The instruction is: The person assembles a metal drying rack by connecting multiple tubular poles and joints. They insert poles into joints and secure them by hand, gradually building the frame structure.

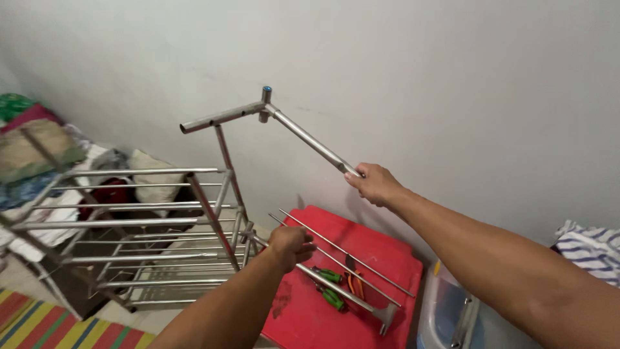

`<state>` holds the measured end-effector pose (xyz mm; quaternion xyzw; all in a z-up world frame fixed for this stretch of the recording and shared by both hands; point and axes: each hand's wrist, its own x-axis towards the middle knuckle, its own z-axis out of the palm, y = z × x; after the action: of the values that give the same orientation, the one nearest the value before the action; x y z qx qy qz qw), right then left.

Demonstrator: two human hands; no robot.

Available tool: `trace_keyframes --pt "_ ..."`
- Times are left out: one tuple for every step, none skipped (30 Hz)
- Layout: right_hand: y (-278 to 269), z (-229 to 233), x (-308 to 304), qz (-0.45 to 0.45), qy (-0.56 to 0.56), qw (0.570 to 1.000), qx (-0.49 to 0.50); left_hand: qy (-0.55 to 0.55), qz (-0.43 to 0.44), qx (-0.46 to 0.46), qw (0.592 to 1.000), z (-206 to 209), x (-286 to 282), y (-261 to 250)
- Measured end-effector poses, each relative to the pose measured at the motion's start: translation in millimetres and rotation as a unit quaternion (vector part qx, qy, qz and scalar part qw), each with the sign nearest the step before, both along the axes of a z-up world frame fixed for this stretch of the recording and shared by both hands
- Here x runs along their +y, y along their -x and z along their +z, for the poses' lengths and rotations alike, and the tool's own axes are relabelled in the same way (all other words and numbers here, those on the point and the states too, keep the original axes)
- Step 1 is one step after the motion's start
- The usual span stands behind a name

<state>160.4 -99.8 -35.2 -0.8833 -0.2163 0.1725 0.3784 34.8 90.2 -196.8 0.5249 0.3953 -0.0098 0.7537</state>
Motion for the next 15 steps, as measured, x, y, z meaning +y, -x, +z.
trace_keyframes --pt "-4.9 -5.9 4.3 -0.001 -0.002 1.000 0.005 0.002 -0.003 0.011 1.000 -13.8 7.6 -2.7" --pt "-10.0 -12.5 8.4 -0.002 -0.003 1.000 0.009 -0.002 -0.007 0.023 1.000 -27.9 13.6 -5.8" --pt "-15.2 -19.5 12.9 -0.005 -0.002 1.000 0.005 -0.006 -0.012 0.034 0.999 -42.0 19.5 -9.6" --pt "-20.2 -27.4 17.4 -0.009 -0.001 1.000 0.001 -0.010 -0.016 0.046 0.999 -56.3 25.4 -13.9" --pt "-24.3 -36.5 22.3 -0.012 0.000 1.000 -0.002 -0.004 -0.014 0.049 0.999 -71.4 31.7 -18.0" --pt "-29.8 -44.9 27.2 -0.013 -0.002 1.000 -0.005 0.002 -0.012 0.052 0.999 -86.6 37.8 -23.8" --pt "-35.4 -54.2 31.4 -0.014 -0.003 1.000 -0.006 0.009 -0.009 0.057 0.998 -103.2 43.5 -28.1" --pt "-40.2 -63.9 35.3 -0.015 -0.005 1.000 -0.006 0.006 -0.003 0.066 0.998 -119.6 50.2 -32.5" --pt "-43.2 -73.5 38.3 -0.020 -0.008 1.000 0.006 0.004 0.003 0.074 0.997 -135.5 56.3 -37.1" --pt "-45.2 -82.8 41.0 -0.026 -0.012 0.999 0.019 0.003 0.010 0.082 0.997 -151.1 62.0 -40.4" --pt "-46.5 -92.2 44.0 -0.032 -0.016 0.999 0.033 0.008 0.013 0.079 0.997 -166.3 67.7 -41.4" --pt "-47.7 -101.2 46.9 -0.038 -0.017 0.998 0.046 0.012 0.016 0.075 0.997 -180.6 73.1 -41.6" --pt "-48.9 -109.7 48.1 -0.045 -0.017 0.997 0.058 0.018 0.018 0.070 0.997 -194.3 75.9 -42.6" --pt "-48.8 -119.8 49.1 -0.053 -0.016 0.996 0.069 0.016 0.024 0.076 0.997 -207.2 77.8 -42.7" --pt "-48.2 -131.0 48.9 -0.055 -0.029 0.995 0.076 0.014 0.030 0.082 0.996 -219.0 78.5 -44.1"
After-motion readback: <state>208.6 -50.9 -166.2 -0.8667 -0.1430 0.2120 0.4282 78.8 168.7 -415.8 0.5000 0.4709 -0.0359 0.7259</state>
